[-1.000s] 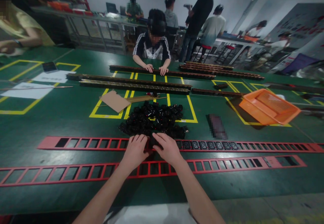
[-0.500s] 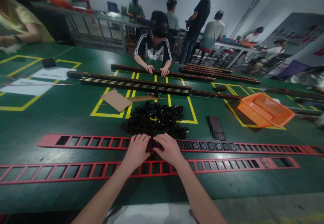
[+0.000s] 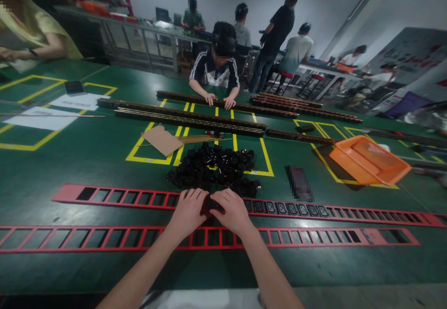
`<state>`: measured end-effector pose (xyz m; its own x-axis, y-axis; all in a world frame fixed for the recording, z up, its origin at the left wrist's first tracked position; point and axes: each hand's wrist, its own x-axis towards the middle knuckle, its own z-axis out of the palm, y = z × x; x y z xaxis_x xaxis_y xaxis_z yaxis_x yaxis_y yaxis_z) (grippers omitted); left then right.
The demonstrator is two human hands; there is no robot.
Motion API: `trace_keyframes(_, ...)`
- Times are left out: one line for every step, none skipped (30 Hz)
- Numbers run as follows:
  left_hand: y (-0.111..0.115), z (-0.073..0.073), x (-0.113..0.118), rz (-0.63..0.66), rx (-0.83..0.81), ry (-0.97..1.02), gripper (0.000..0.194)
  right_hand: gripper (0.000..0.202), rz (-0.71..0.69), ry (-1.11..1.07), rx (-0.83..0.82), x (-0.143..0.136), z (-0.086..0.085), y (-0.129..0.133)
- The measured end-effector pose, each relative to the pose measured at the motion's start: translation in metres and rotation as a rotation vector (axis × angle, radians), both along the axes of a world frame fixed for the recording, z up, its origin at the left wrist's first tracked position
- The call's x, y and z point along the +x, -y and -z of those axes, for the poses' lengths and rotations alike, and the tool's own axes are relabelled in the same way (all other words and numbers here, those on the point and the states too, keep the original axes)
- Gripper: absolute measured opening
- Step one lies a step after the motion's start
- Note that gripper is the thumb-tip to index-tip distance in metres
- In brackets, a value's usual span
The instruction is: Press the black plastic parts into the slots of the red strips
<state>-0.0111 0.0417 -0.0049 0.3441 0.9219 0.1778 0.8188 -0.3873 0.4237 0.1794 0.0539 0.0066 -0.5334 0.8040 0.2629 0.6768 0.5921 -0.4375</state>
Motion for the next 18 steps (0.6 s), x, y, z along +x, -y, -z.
trace_keyframes(0.0003, 0.0008, -0.0004, 0.008, 0.004, 0.012, 0.047, 0.039, -0.002, 0.004, -0.004, 0.0001, -0.0006, -0.0001)
trace_keyframes(0.0006, 0.0015, -0.0009, 0.019, 0.008, 0.025, 0.052, 0.04, -0.005, 0.008, -0.007, 0.0002, -0.0011, -0.0002)
trace_keyframes(0.001, 0.0019, -0.0014, 0.031, 0.011, 0.038, 0.055, 0.041, -0.009, 0.01, -0.009, 0.0005, -0.0014, -0.0003)
trace_keyframes(0.0013, 0.002, -0.0019, 0.043, 0.012, 0.05, 0.058, 0.041, -0.013, 0.01, -0.01, 0.0007, -0.0015, -0.0004)
trace_keyframes(0.0016, 0.0018, -0.0023, 0.052, 0.013, 0.061, 0.058, 0.041, -0.016, 0.008, -0.01, 0.001, -0.0015, -0.0004)
trace_keyframes(0.0019, 0.0013, -0.0026, 0.06, 0.012, 0.069, 0.057, 0.041, -0.017, 0.004, -0.012, 0.0012, -0.0013, -0.0004)
trace_keyframes(0.0021, 0.0005, -0.0028, 0.067, 0.012, 0.076, 0.055, 0.041, -0.014, -0.001, -0.015, 0.0013, -0.001, -0.0004)
trace_keyframes(0.0023, -0.0004, -0.0029, 0.072, 0.012, 0.083, 0.054, 0.042, -0.009, -0.004, -0.02, 0.0014, -0.0007, -0.0002)
trace_keyframes(0.0024, -0.0013, -0.0029, 0.078, 0.012, 0.089, 0.053, 0.042, -0.001, -0.007, -0.025, 0.0014, -0.0004, -0.0001)
trace_keyframes(0.0025, -0.0021, -0.0028, 0.085, 0.011, 0.094, 0.052, 0.042, 0.006, -0.008, -0.031, 0.0014, -0.0001, 0.0001)
trace_keyframes(0.0025, -0.0027, -0.0028, 0.092, 0.011, 0.099, 0.051, 0.043, 0.013, -0.009, -0.036, 0.0014, 0.0003, 0.0003)
trace_keyframes(0.0024, -0.003, -0.0027, 0.098, 0.011, 0.103, 0.05, 0.043, 0.019, -0.01, -0.039, 0.0014, 0.0006, 0.0005)
trace_keyframes(0.0022, -0.003, -0.0027, 0.102, 0.011, 0.109, 0.048, 0.044, 0.024, -0.012, -0.04, 0.0014, 0.001, 0.0006)
trace_keyframes(0.0018, -0.0025, -0.0028, 0.103, 0.01, 0.116, 0.045, 0.045, 0.028, -0.014, -0.04, 0.0013, 0.0013, 0.0007)
trace_keyframes(0.0014, -0.0018, -0.0029, 0.101, 0.01, 0.125, 0.041, 0.045, 0.031, -0.015, -0.039, 0.0012, 0.0015, 0.0008)
trace_keyframes(0.0008, -0.0008, -0.003, 0.096, 0.01, 0.133, 0.038, 0.046, 0.033, -0.015, -0.037, 0.0011, 0.0016, 0.0008)
trace_keyframes(0.0001, 0.0003, -0.003, 0.091, 0.008, 0.14, 0.034, 0.046, 0.034, -0.012, -0.035, 0.0008, 0.0015, 0.001)
trace_keyframes(-0.0005, 0.0014, -0.0031, 0.084, 0.006, 0.144, 0.031, 0.046, 0.033, -0.008, -0.033, 0.0006, 0.0012, 0.0012)
